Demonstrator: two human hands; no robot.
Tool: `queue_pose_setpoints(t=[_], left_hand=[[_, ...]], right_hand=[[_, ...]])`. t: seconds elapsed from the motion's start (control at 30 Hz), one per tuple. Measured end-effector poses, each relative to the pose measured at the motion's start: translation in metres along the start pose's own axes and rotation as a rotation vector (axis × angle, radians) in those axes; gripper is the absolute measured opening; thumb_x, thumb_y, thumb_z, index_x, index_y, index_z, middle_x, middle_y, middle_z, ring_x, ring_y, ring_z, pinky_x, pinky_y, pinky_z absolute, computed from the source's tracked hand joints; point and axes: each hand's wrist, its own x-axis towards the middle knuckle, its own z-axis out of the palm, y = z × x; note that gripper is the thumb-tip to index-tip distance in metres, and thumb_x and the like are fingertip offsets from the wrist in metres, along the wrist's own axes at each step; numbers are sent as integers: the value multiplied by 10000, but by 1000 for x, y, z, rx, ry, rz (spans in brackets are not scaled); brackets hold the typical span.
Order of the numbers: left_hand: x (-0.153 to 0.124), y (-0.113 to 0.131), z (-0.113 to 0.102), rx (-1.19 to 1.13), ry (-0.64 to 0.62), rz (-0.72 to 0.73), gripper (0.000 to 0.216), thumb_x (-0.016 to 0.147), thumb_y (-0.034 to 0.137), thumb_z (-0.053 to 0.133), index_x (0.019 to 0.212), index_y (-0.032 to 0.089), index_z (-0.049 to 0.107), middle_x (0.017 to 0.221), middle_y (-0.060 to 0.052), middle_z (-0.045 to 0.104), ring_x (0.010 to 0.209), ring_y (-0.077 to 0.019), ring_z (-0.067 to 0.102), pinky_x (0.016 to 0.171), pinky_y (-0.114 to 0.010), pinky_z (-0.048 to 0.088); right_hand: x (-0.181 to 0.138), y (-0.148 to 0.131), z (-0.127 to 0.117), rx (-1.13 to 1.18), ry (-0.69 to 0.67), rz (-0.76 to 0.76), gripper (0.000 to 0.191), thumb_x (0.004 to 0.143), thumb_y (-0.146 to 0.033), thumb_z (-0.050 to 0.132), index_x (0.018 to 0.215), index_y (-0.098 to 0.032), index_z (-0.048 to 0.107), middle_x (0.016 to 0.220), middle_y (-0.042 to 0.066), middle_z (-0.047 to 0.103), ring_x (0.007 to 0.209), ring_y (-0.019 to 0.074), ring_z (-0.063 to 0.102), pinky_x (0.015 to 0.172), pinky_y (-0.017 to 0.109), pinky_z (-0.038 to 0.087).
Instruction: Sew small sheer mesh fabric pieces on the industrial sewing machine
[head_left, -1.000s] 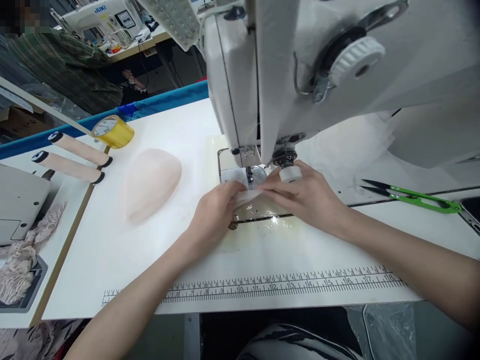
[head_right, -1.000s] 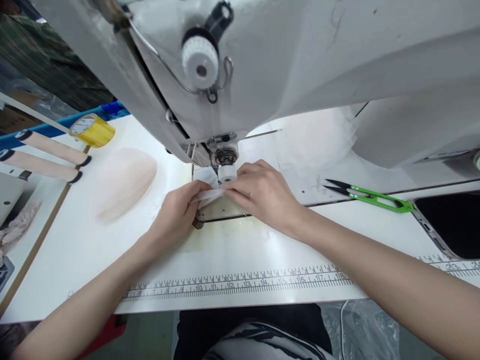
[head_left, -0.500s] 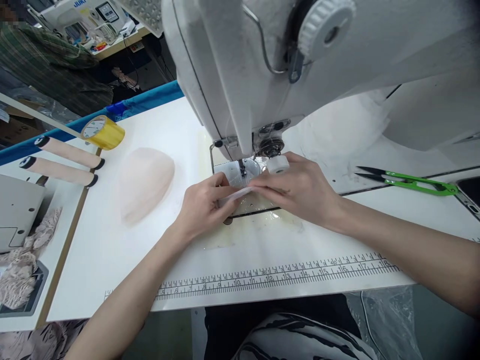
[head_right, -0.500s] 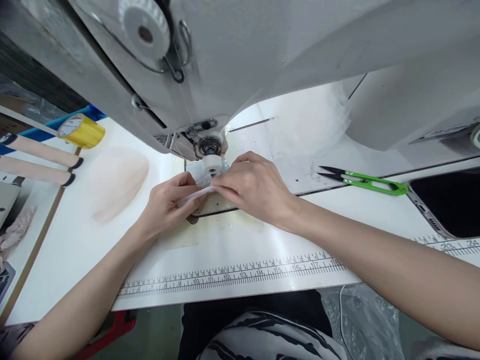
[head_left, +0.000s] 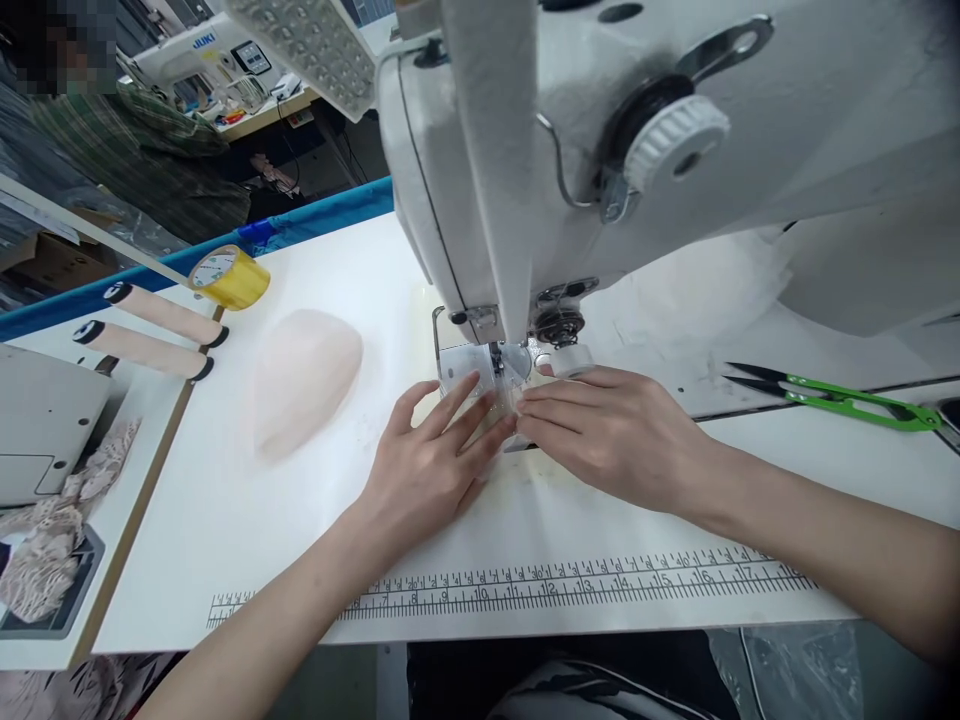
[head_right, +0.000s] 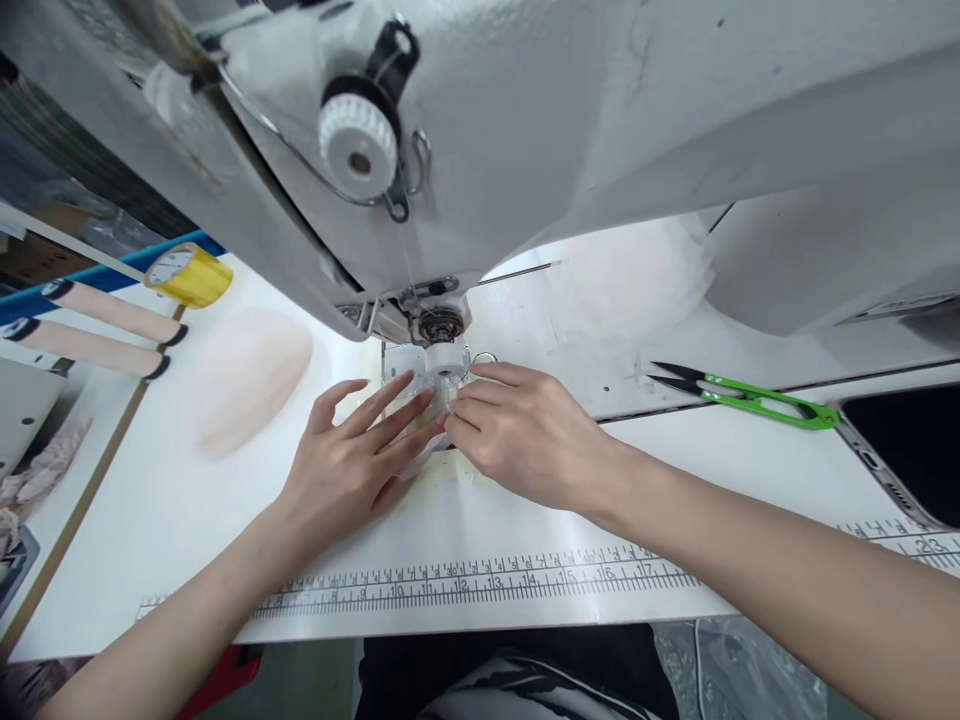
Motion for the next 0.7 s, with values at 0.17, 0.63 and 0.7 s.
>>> queue_pose_setpoints(t=[0.17, 0.63, 0.7], left_hand=[[2, -4, 3, -14, 13, -23, 342, 930, 192, 502, 1258, 215, 596, 1263, -59, 636, 1294, -286, 494, 1077, -533, 309], [12, -19, 17, -3, 66, -93, 320, 972, 259, 487, 1268, 218, 600, 1271, -88, 630, 1260, -281, 527, 1123, -597, 264], [10, -15, 16, 0, 88, -98, 318, 966, 276, 507, 1263, 213, 603, 1280, -81, 624, 1262, -277, 525, 1127, -580, 265]], right_hand=[[2, 1, 0, -3, -3, 8, 307, 948, -59, 473, 801, -184, 713, 806, 2, 738, 765, 137, 671, 772, 301, 531], [5, 11, 13, -112, 18, 53, 273, 919, -28, 475, 906, -151, 718, 876, 5, 749, 642, 135, 637, 893, 336, 498], [4, 10, 14, -106, 25, 57, 228, 931, -77, 504, 925, -149, 720, 907, 13, 748, 712, 150, 656, 916, 352, 488]])
